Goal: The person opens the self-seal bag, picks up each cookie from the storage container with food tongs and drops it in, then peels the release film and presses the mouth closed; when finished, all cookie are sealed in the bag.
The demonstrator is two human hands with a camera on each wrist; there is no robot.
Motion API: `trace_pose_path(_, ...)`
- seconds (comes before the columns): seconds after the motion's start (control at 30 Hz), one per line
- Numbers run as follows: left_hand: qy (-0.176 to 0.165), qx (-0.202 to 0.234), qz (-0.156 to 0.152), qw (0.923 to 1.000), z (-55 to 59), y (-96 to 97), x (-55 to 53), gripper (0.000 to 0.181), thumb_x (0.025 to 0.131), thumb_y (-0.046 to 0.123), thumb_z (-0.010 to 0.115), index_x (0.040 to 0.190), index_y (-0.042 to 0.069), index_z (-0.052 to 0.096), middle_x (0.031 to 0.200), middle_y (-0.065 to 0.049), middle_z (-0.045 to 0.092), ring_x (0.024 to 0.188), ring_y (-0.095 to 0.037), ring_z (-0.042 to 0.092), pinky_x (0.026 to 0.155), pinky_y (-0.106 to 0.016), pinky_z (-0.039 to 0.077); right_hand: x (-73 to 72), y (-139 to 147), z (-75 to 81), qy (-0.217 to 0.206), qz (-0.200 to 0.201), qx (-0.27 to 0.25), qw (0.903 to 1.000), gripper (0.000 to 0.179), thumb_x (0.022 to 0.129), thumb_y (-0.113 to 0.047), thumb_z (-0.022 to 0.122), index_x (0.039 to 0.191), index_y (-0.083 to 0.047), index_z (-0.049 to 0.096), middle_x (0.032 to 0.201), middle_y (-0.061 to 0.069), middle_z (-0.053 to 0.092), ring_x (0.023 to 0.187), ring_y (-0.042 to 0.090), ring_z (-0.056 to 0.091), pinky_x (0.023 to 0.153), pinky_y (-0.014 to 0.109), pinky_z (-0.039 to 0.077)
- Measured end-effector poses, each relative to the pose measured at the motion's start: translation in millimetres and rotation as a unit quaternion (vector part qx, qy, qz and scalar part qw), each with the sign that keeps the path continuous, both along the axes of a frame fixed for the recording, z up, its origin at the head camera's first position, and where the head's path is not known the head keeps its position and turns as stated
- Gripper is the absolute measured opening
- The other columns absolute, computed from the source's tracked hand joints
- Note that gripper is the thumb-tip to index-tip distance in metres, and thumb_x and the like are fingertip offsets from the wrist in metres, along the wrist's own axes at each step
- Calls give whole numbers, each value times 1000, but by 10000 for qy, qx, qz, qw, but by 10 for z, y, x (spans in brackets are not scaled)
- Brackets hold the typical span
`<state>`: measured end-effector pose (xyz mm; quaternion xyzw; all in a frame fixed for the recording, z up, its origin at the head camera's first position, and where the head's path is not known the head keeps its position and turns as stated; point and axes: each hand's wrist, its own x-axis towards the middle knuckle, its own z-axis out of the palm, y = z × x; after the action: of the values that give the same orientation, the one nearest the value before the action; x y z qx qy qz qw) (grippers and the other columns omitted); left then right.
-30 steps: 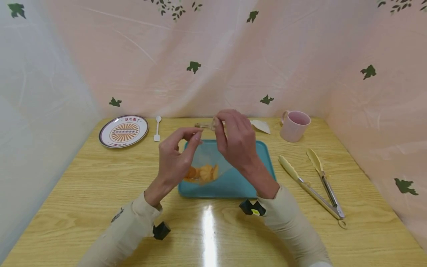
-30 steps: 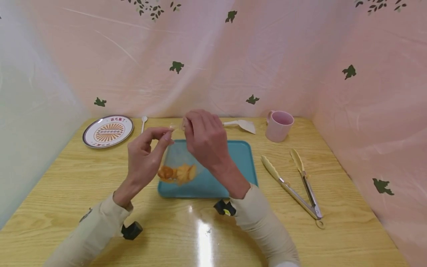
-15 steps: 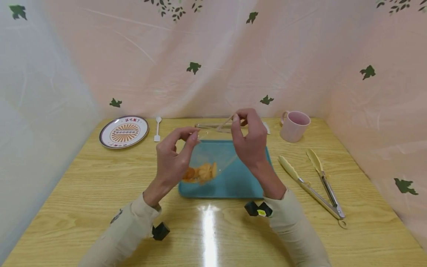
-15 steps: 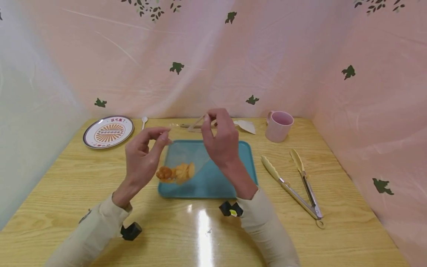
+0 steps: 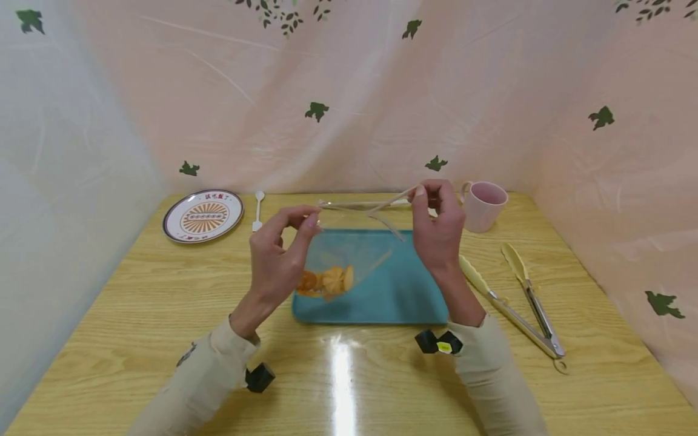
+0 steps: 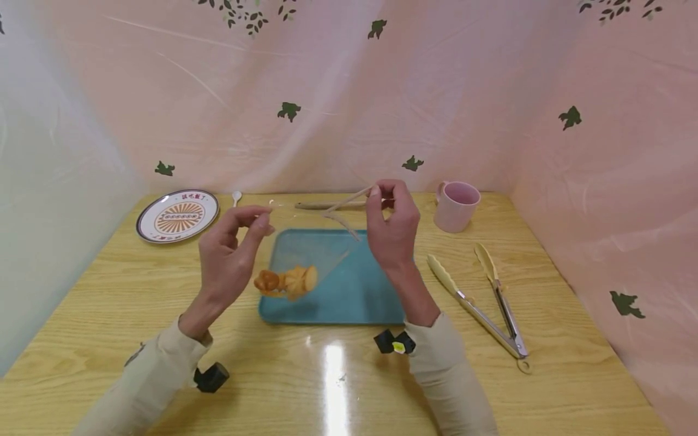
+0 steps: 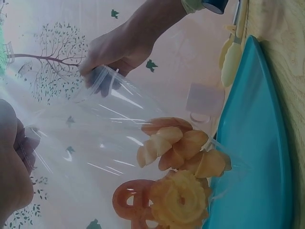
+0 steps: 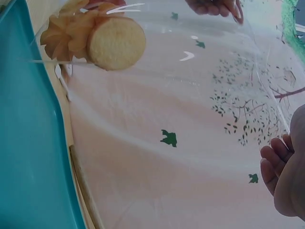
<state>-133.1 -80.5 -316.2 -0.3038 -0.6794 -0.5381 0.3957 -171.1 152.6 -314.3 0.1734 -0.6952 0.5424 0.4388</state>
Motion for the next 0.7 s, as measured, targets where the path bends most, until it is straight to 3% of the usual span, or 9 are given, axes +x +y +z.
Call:
trace_pose_path(0.17,-20,105,5,9999,4,8,0,13,95,-8,66,103,-3,74,78,-8,72,72,-19,68,43,-20,17,-11,85,-8,-178,32,-143,9997,20,104,-4,54,97,14,59,88,18,66,82,12,61,75,21,50)
trace_pose_path(0.4,-15,137,59,9999,20,-24,-5,11,95,-8,67,102,-4,74,78,-9,72,72,-19,68,44,-20,17,-20,169,-11,-684,60,-521,9963,20,105,-5,53,99,13,58,87,2,65,83,13,62,75,24,48)
trace_pose_path(0.53,-14,146,67,9999,27,-45,-8,11,95,-9,67,103,-5,74,78,-10,72,73,-20,68,46,-20,20,-52,238,-20,-756,219,-867,9931,16,105,-4,53,96,7,60,85,-4,65,80,13,63,72,24,51)
trace_pose_path(0.7,-37,214,15,9998,32,-66,-9,11,94,-12,66,102,-8,72,78,-13,71,73,-21,70,62,-18,44,-95,335,-29,-786,192,-1200,9895,18,105,-4,51,91,-3,62,83,-4,67,77,14,64,70,24,54)
